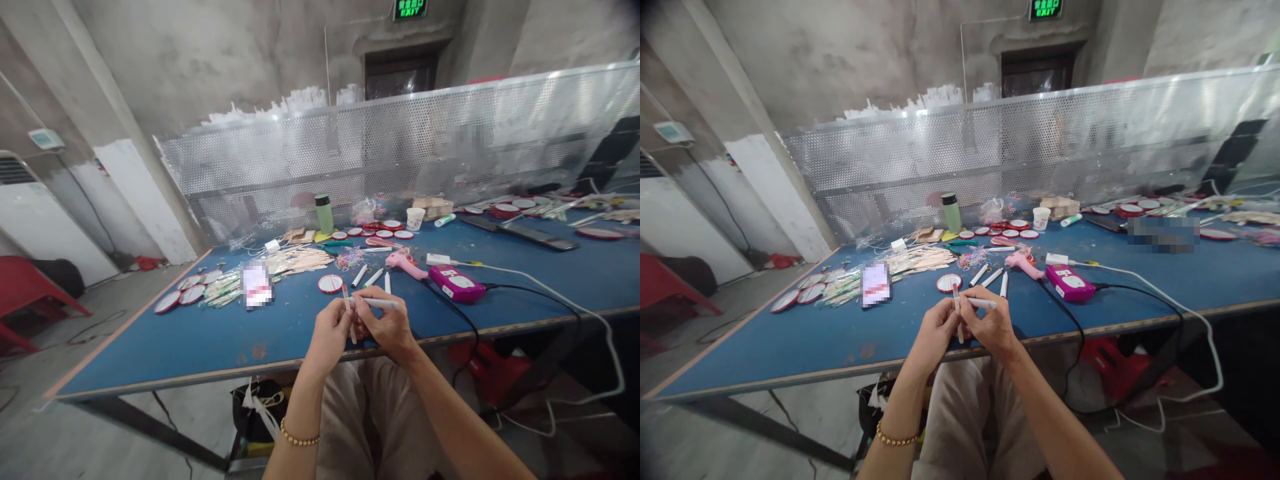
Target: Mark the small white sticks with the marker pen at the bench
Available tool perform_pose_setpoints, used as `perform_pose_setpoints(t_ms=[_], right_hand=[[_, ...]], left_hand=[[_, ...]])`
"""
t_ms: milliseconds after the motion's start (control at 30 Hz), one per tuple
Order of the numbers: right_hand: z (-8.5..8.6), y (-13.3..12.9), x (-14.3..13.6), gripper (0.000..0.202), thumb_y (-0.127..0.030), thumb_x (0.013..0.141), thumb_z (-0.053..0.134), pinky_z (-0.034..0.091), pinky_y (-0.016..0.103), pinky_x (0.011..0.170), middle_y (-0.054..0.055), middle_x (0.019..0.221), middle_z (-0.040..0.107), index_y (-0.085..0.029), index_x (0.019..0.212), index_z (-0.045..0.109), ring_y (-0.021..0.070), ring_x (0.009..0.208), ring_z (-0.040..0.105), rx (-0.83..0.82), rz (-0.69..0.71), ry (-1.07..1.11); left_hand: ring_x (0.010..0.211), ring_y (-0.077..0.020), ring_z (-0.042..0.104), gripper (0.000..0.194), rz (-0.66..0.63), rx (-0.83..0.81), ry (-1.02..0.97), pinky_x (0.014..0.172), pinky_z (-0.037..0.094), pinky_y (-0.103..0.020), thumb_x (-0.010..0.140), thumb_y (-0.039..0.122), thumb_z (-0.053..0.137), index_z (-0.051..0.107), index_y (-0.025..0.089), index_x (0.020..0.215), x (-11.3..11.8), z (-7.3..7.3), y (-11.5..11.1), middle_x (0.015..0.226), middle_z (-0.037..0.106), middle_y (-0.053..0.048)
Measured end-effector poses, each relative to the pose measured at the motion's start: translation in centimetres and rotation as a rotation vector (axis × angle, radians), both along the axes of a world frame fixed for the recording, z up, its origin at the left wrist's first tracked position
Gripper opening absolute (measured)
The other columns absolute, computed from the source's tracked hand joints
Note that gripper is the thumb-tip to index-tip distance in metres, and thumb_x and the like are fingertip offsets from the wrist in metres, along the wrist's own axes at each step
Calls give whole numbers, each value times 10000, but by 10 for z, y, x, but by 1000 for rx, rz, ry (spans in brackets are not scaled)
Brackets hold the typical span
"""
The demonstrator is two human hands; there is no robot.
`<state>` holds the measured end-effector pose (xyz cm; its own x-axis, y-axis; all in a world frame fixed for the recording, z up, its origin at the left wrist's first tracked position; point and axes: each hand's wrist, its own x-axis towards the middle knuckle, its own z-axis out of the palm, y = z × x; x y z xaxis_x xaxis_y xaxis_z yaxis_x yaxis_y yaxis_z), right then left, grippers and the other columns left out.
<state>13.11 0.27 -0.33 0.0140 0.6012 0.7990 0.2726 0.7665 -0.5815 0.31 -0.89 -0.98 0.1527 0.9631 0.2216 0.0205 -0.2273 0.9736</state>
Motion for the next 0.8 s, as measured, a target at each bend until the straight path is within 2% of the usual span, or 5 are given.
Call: perform_pose_setpoints(t_ms=[200, 400, 633, 800], right_hand=[[0, 0, 0, 171, -227, 869, 548, 513, 228, 562, 16, 673, 677, -194, 736, 651, 142, 619, 648, -45, 2, 1], [2, -1, 1, 172, -215, 860, 541, 516, 225, 568, 13, 667, 681, -193, 734, 656, 130, 577, 628, -4, -3, -33], [1, 0, 0, 184, -213, 866, 538, 529, 240, 581, 9, 651, 683, -200, 729, 661, 136, 568, 626, 30, -52, -8], [1, 0, 0, 180, -201, 865, 543, 523, 233, 579, 5, 648, 677, -197, 724, 656, 131, 565, 624, 26, -38, -15]], left_hand=[[599, -138, 552, 326, 9, 20, 24, 574, 490, -260, 804, 477, 612, 583, 152, 818, 0, 0, 0, 675, 581, -1], [587, -126, 543, 322, 6, 18, 18, 560, 472, -236, 800, 479, 622, 568, 162, 788, 0, -1, 1, 657, 578, 7], [576, -148, 603, 363, -25, -53, -44, 583, 530, -290, 784, 521, 624, 547, 169, 827, 1, 1, -2, 667, 598, 8], [554, -138, 582, 350, -5, -30, -37, 554, 515, -276, 776, 507, 637, 555, 168, 796, 2, 1, -1, 647, 585, 13]])
